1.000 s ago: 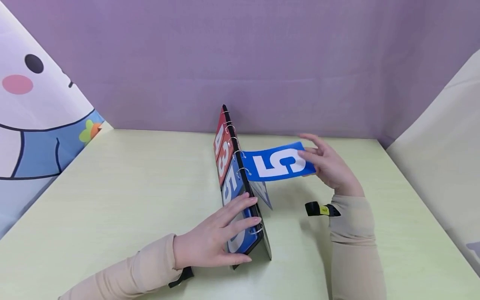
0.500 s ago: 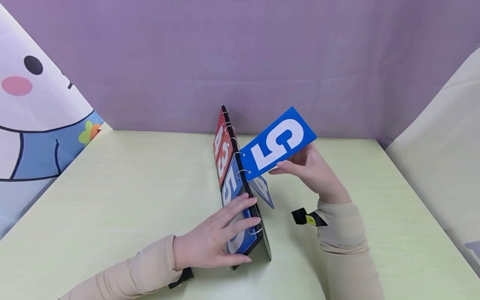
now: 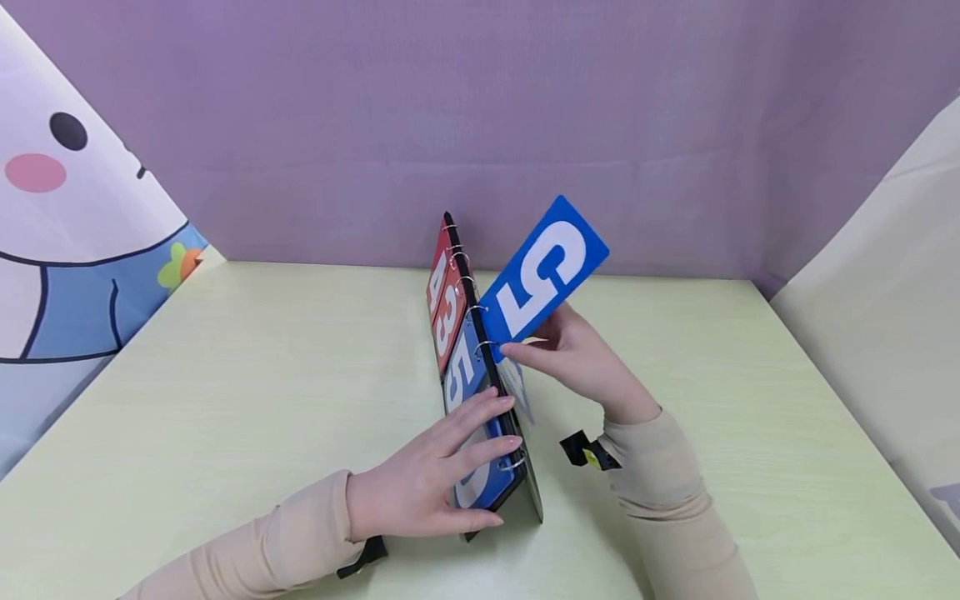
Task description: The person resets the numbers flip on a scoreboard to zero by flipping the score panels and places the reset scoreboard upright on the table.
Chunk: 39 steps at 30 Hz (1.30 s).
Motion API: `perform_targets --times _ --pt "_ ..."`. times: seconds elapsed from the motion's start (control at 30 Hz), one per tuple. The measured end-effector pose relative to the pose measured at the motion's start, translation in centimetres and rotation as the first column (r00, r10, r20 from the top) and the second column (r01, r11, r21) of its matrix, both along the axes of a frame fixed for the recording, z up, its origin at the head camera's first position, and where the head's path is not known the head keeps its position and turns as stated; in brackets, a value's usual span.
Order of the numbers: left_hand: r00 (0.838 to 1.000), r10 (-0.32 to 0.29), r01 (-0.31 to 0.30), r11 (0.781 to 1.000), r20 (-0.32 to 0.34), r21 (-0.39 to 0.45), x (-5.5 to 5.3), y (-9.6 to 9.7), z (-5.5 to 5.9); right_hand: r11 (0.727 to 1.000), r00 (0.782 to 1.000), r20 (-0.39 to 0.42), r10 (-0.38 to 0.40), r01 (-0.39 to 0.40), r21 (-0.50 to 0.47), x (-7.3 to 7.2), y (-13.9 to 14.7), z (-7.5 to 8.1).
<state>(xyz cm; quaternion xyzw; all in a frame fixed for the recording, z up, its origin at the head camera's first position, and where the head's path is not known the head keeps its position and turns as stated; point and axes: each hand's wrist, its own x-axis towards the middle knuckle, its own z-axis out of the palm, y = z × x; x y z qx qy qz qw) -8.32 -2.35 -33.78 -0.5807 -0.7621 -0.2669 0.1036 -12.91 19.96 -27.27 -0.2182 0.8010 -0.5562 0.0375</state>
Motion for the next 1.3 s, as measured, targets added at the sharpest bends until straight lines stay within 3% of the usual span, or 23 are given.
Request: perform_targets --times 0.13,0.2,0.27,0.33,0.43,0.5,0.57,0.63,0.83,0.97,1.03,1.13,1.3 --pt "0.999 -0.011 0.012 1.0 -0.037 0.027 -0.1 0.1 -0.1 0.997 0.998 -0.053 -0.019 0.023 0.08 0.0 -0.8 -0.4" --pt "0.997 -0.012 0.016 0.999 -0.072 0.045 -0.1 0.1 -0.2 0.995 0.99 -0.137 -0.032 0.045 0.092 0.1 -1.0 -0.6" --pt "0.995 -0.013 0.018 0.998 -0.098 0.058 -0.1 0.2 -0.2 0.993 0.964 -0.264 -0.037 0.064 0.095 0.0 -1.1 -0.9" --pt "0.995 -0.013 0.019 0.998 -0.097 0.061 -0.1 0.2 -0.2 0.994 0.906 -0.423 -0.024 0.068 0.09 -0.2 -1.4 -1.2" --pt "0.997 -0.009 0.012 0.999 -0.073 0.044 -0.1 0.1 -0.1 0.994 0.777 -0.629 -0.002 0.072 0.086 -0.6 -1.7 -1.7" --pt "0.998 -0.001 0.003 1.0 -0.062 0.026 0.0 0.1 -0.1 0.995 0.702 -0.712 0.007 0.069 0.078 -0.8 -1.9 -1.9" --pt "0.998 0.011 -0.01 1.0 -0.059 0.008 0.1 0.0 0.0 0.996 0.66 -0.751 0.013 0.056 0.067 -1.0 -2.1 -2.0" --pt "0.998 0.018 -0.018 1.0 -0.065 0.0 0.0 0.0 -0.1 0.998 0.64 -0.768 0.015 0.042 0.055 -1.1 -2.3 -2.1" --pt "0.997 0.017 -0.016 1.0 -0.074 0.009 0.0 0.0 -0.2 0.997 0.627 -0.777 0.056 0.007 0.078 -1.6 -2.9 -2.1" --pt "0.998 0.015 -0.015 1.0 -0.06 0.001 0.0 0.0 -0.2 0.989 0.642 -0.756 0.128 -0.021 0.149 -1.8 -2.9 -1.9" --pt "0.999 0.016 -0.016 1.0 -0.052 -0.004 0.1 0.0 -0.1 0.98 0.661 -0.731 0.17 -0.038 0.194 -1.8 -2.8 -1.8" --pt "0.999 0.01 -0.009 1.0 -0.046 0.011 0.0 0.1 -0.2 0.964 0.708 -0.67 0.224 -0.058 0.261 -1.7 -2.7 -1.5" --pt "0.995 -0.009 0.015 0.998 -0.096 0.063 -0.2 0.2 -0.4 0.95 0.768 -0.589 0.252 -0.082 0.3 -1.5 -2.6 -1.5"
